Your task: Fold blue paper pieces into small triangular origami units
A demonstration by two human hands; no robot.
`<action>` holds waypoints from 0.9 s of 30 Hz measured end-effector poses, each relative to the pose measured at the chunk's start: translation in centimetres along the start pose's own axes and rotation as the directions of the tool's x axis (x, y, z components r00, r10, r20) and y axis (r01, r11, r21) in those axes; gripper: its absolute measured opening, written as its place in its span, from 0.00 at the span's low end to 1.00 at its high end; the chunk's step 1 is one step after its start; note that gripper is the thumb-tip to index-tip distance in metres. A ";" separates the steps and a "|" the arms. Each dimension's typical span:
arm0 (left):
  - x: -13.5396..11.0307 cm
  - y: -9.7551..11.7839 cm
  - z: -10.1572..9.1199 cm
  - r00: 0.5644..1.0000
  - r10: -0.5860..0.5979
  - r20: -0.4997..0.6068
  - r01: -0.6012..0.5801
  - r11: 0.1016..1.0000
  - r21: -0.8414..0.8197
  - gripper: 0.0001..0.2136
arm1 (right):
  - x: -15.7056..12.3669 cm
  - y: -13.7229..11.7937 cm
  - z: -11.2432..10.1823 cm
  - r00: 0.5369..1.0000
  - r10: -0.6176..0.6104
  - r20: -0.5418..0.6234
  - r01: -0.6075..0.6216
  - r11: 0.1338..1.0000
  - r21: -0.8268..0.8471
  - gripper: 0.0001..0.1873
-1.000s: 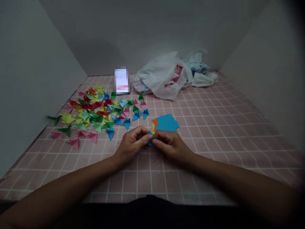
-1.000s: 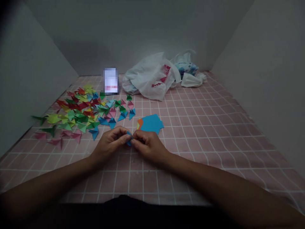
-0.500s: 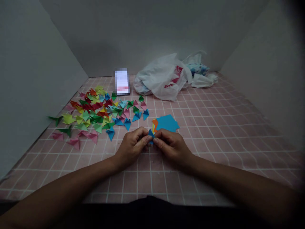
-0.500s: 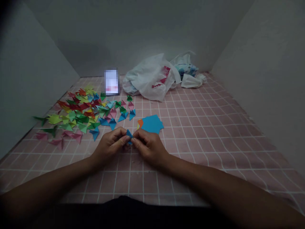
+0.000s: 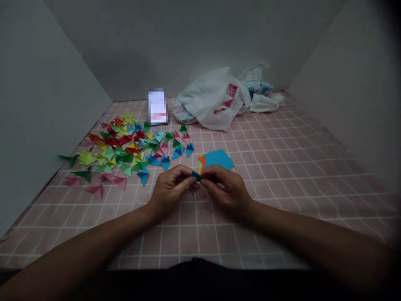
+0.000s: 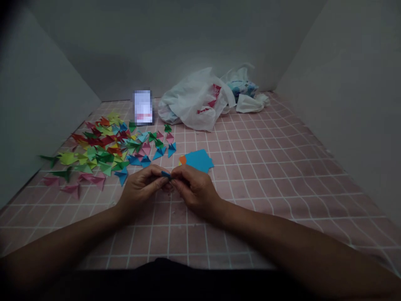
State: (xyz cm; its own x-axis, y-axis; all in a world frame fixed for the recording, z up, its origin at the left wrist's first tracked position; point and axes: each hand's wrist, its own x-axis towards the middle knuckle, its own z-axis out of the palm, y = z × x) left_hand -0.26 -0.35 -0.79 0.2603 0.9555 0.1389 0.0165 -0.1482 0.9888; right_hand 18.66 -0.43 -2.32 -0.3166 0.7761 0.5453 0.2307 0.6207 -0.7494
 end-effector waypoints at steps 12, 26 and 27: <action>-0.1 -0.1 0.1 0.997 -0.076 -0.025 0.075 0.996 -0.044 0.04 | -0.1 0.2 0.1 1.000 0.027 0.014 -0.027 1.000 0.008 0.06; 0.1 -1.0 0.1 0.988 -0.130 -0.084 0.125 0.990 -0.063 0.09 | -0.2 0.6 0.2 0.996 0.076 0.049 -0.076 0.997 -0.005 0.05; 0.1 -1.0 0.1 0.988 -0.129 -0.084 0.124 0.990 -0.060 0.09 | -0.2 0.6 0.3 0.996 0.079 0.046 -0.079 0.997 0.007 0.05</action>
State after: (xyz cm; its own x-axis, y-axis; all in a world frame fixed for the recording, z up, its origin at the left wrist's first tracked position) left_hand -0.13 -0.11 -1.81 0.1744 0.9846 0.0147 -0.0098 -0.0132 0.9999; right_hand 18.61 -0.26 -3.02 -0.3394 0.8167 0.4668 0.2490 0.5565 -0.7927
